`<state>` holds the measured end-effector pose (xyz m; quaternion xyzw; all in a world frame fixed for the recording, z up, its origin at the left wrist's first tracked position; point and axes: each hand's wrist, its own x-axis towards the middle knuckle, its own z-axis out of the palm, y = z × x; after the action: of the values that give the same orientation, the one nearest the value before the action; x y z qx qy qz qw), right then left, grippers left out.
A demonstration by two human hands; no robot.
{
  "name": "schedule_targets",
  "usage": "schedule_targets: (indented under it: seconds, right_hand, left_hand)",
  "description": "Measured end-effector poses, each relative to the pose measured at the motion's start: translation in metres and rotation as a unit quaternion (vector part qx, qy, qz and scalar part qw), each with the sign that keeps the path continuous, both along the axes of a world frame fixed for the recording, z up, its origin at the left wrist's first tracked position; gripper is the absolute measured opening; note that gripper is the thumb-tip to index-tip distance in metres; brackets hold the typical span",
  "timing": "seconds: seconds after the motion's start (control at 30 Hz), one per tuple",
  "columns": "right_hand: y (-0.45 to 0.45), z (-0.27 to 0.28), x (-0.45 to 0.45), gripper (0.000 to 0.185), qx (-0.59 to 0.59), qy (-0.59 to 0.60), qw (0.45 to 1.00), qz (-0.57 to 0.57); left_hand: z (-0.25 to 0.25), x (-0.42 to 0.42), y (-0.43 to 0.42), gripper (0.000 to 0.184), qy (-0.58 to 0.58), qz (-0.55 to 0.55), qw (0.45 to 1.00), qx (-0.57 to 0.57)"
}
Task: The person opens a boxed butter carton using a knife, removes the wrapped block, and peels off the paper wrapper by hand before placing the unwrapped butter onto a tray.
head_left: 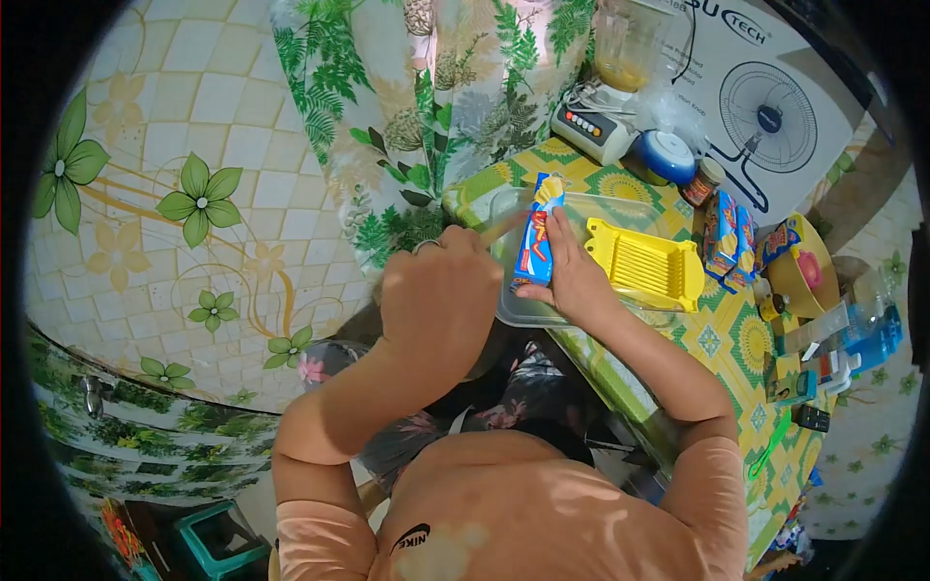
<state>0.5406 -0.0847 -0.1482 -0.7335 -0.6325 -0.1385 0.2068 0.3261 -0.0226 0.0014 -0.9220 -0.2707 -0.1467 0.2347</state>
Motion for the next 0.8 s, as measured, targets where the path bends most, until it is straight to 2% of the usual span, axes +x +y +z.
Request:
schedule_targets:
  seconds: [0.5,0.7,0.8]
  right_hand:
    - [-0.001,0.003,-0.002,0.117,0.013,-0.010,1.000,0.005]
    - [-0.001,0.005,-0.003,0.117,0.006,-0.005,1.000,-0.001]
    - [-0.002,0.004,-0.002,0.117,0.010,0.001,1.000,0.002]
  left_hand:
    - [0.010,0.008,0.004,0.006,0.017,-0.053,0.998,-0.014]
    - [0.012,0.013,0.007,0.006,-0.024,-0.099,0.995,-0.020]
    - [0.017,0.014,0.005,0.006,0.004,-0.073,0.997,-0.022]
